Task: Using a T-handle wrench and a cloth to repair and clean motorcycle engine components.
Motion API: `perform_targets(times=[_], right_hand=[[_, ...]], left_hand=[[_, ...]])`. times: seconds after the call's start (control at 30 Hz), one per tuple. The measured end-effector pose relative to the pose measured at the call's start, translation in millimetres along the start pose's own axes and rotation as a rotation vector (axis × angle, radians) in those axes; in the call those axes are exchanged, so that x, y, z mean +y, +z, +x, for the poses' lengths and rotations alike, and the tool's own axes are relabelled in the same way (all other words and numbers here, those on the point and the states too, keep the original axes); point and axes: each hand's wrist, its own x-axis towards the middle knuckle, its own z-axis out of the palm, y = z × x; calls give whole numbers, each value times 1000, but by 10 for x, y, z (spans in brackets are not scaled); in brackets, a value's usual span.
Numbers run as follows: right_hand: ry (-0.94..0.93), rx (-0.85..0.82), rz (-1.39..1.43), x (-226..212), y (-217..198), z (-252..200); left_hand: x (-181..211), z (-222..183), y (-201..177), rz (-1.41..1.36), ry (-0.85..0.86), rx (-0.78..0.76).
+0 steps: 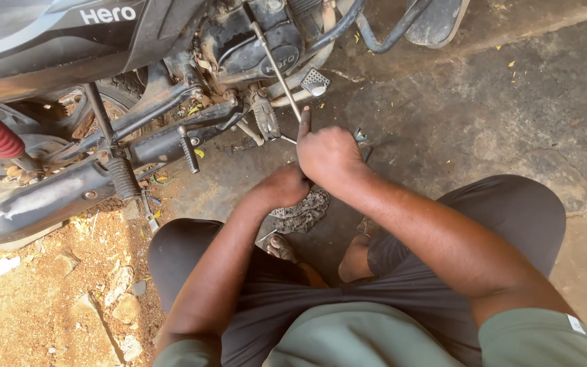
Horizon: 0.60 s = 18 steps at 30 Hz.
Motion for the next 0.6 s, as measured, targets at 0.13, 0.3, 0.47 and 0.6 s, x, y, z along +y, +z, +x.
perform_targets(times=[0.13, 0.3, 0.47, 0.6], right_hand=[[-25, -20, 30, 51, -110, -18], [26, -34, 108, 68, -155, -13], [11, 26, 155, 91, -54, -27], [24, 5, 173, 101, -109, -27]], left_hand=[[196, -79, -175, 50, -155, -106], [260, -163, -252, 110, -128, -88], [327, -203, -290, 138, -160, -91], [374, -222, -319, 144, -174, -80]])
